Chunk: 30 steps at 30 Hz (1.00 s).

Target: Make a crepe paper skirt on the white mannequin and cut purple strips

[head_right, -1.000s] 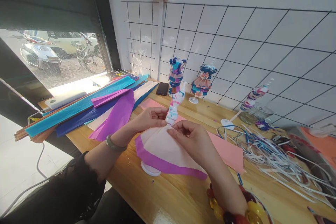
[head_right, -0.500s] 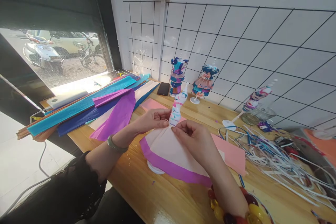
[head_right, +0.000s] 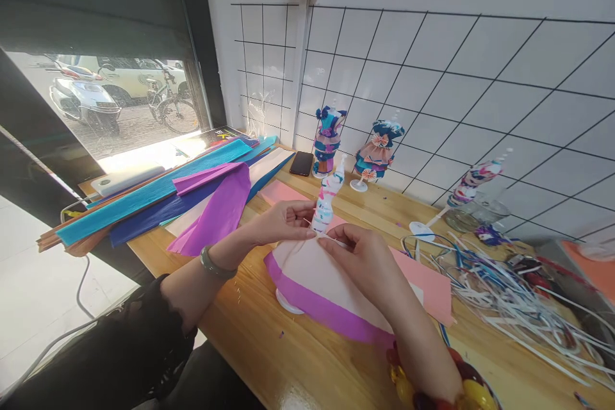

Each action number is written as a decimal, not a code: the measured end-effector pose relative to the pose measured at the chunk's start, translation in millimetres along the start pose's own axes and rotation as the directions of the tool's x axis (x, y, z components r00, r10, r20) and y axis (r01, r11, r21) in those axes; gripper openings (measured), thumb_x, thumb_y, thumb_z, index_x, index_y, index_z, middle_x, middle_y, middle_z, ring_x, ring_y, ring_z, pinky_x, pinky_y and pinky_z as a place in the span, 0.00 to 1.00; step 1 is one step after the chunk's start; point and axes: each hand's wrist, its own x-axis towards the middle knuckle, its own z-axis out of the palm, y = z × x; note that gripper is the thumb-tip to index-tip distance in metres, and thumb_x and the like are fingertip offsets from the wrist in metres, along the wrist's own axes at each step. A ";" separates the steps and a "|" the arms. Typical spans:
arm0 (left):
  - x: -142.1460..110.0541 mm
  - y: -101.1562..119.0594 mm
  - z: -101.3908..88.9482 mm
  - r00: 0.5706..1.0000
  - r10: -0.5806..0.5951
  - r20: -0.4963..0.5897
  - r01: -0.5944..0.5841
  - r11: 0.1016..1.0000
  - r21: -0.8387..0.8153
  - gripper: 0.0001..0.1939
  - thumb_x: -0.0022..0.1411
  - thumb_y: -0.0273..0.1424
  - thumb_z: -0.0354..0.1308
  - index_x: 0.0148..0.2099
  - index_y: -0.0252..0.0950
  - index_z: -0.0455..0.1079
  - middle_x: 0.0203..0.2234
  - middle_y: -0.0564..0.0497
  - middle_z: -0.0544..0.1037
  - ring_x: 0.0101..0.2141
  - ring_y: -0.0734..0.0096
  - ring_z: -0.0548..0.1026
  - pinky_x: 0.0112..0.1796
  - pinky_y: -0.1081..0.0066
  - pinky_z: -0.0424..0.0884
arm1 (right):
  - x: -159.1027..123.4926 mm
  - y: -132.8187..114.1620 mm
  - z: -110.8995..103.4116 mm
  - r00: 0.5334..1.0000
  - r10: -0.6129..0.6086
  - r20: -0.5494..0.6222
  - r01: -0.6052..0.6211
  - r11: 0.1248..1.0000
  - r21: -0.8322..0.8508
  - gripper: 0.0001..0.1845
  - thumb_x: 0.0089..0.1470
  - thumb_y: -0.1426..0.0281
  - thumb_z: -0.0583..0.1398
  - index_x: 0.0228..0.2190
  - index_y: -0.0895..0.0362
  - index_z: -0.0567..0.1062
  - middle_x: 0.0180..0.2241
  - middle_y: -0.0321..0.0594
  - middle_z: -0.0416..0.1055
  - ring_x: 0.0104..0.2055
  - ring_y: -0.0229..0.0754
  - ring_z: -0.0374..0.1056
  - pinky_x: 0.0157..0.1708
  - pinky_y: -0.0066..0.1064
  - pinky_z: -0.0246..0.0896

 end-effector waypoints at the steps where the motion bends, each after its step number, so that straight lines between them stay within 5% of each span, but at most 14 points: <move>1: 0.2 -1.3 -0.2 1.000 -0.001 -0.004 0.001 1.000 0.004 0.33 0.49 0.33 0.65 0.57 0.35 0.63 0.45 0.42 0.74 0.44 0.65 0.71 0.42 0.68 0.66 | -0.1 0.3 -0.8 1.000 0.000 0.001 0.000 1.000 -0.017 0.15 0.52 0.57 0.56 0.26 0.55 0.73 0.22 0.36 0.67 0.24 0.37 0.58 0.21 0.28 0.49; 6: -0.1 -3.7 0.2 1.000 0.007 -0.023 -0.006 0.999 0.040 0.37 0.51 0.32 0.64 0.62 0.36 0.56 0.42 0.43 0.75 0.38 0.70 0.72 0.39 0.69 0.66 | -2.2 0.5 -1.3 0.999 -0.045 0.014 0.045 0.999 -0.006 0.14 0.52 0.58 0.57 0.27 0.55 0.73 0.25 0.37 0.69 0.25 0.38 0.60 0.23 0.28 0.53; 16: -1.2 2.8 3.5 0.999 0.032 -0.022 -0.030 0.997 0.072 0.35 0.50 0.32 0.64 0.60 0.36 0.59 0.43 0.42 0.75 0.43 0.66 0.72 0.41 0.69 0.66 | -2.9 -0.5 -1.3 0.994 -0.102 0.029 0.099 0.992 0.079 0.15 0.54 0.57 0.55 0.32 0.54 0.75 0.33 0.40 0.74 0.32 0.42 0.67 0.28 0.31 0.60; 30: 1.7 -0.9 0.9 0.997 0.023 -0.072 -0.025 0.999 -0.021 0.37 0.46 0.31 0.67 0.59 0.35 0.61 0.44 0.40 0.75 0.42 0.64 0.72 0.43 0.65 0.67 | -2.7 0.6 -2.6 0.996 -0.085 0.003 0.085 0.996 0.024 0.17 0.53 0.56 0.55 0.32 0.54 0.76 0.31 0.40 0.75 0.30 0.42 0.67 0.26 0.31 0.60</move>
